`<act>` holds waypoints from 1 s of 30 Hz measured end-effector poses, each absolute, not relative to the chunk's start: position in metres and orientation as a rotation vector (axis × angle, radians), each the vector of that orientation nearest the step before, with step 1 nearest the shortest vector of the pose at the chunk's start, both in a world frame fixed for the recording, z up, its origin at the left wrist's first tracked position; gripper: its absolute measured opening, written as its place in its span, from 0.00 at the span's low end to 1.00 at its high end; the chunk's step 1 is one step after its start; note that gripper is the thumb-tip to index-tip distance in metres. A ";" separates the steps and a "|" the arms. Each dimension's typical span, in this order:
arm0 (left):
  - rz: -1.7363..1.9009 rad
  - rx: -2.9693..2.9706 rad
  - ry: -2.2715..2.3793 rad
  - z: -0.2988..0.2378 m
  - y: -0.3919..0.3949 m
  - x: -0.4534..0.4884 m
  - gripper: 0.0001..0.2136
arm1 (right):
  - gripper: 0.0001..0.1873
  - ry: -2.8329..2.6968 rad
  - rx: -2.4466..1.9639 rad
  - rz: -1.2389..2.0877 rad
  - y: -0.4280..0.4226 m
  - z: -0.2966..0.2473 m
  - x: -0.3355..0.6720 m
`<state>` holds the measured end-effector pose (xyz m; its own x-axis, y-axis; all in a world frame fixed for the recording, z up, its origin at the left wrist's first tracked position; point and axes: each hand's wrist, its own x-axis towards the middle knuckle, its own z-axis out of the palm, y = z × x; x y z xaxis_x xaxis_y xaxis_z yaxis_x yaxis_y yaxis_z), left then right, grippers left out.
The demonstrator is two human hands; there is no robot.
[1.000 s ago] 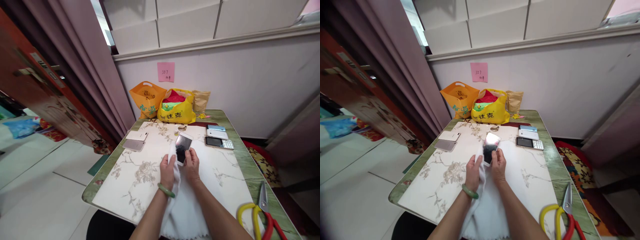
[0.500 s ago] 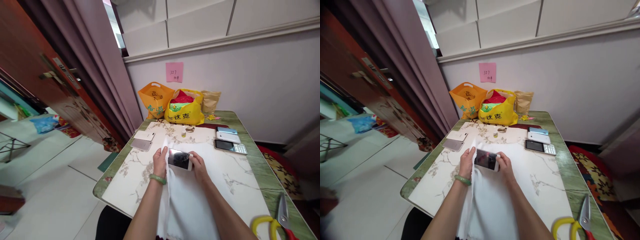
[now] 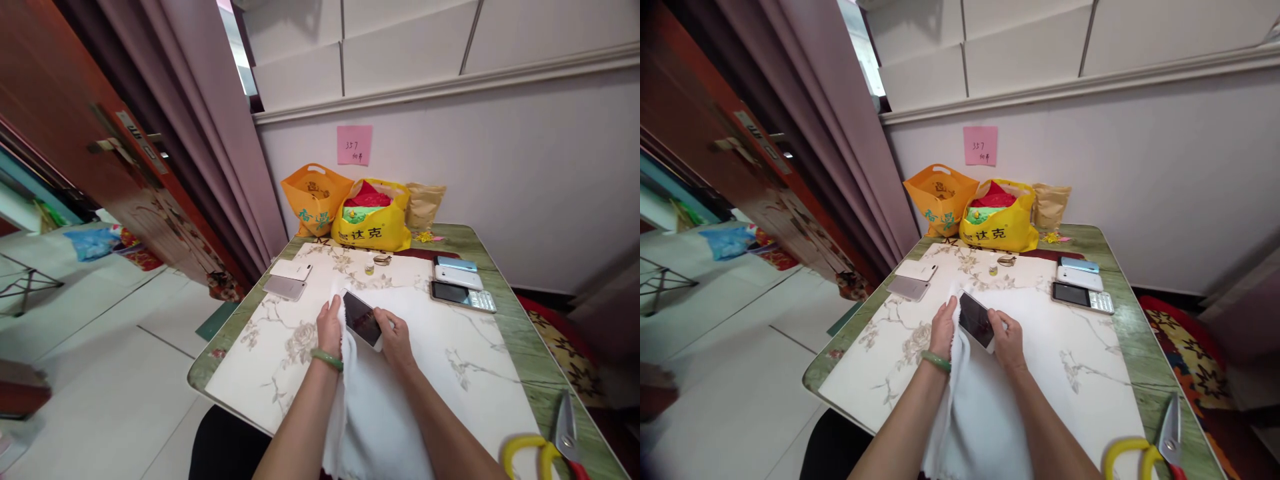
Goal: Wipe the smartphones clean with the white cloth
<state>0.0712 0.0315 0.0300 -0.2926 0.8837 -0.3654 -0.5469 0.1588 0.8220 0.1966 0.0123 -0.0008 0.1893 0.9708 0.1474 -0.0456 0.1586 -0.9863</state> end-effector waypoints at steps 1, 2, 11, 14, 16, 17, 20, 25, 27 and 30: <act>1.493 0.373 1.218 0.027 0.031 0.074 0.23 | 0.21 -1.088 -1.141 0.969 0.012 -0.002 0.196; 1.515 0.366 1.240 0.026 0.031 0.078 0.23 | 0.20 -1.081 -1.142 0.955 0.011 -0.003 0.195; 1.564 0.433 1.215 0.040 0.019 0.108 0.19 | 0.20 -1.027 -1.177 0.747 0.001 -0.003 0.182; 1.538 0.527 1.274 0.033 0.004 0.124 0.17 | 0.21 -0.986 -1.234 0.691 0.002 -0.004 0.183; 1.511 0.588 1.271 0.026 -0.005 0.133 0.17 | 0.21 -0.943 -1.271 0.682 0.004 -0.004 0.186; 1.503 0.613 1.263 0.023 -0.007 0.134 0.17 | 0.22 -0.932 -1.277 0.692 0.005 -0.004 0.188; 1.501 0.717 1.262 0.023 -0.004 0.126 0.16 | 0.21 -0.978 -1.226 0.797 0.009 -0.004 0.193; 1.328 1.033 1.132 0.045 0.018 0.085 0.15 | 0.27 -0.944 -1.095 1.159 0.012 -0.004 0.194; 1.217 1.182 1.137 0.048 0.021 0.074 0.15 | 0.26 -0.863 -1.077 1.203 0.014 -0.004 0.193; 1.112 1.300 1.185 0.041 0.016 0.074 0.15 | 0.22 -0.768 -1.101 1.124 0.015 -0.004 0.192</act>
<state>0.0743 0.0157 0.0411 0.0924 0.9957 -0.0002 0.0628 -0.0056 0.9980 0.1921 0.0153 -0.0036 0.2874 0.9568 -0.0448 -0.3062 0.0475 -0.9508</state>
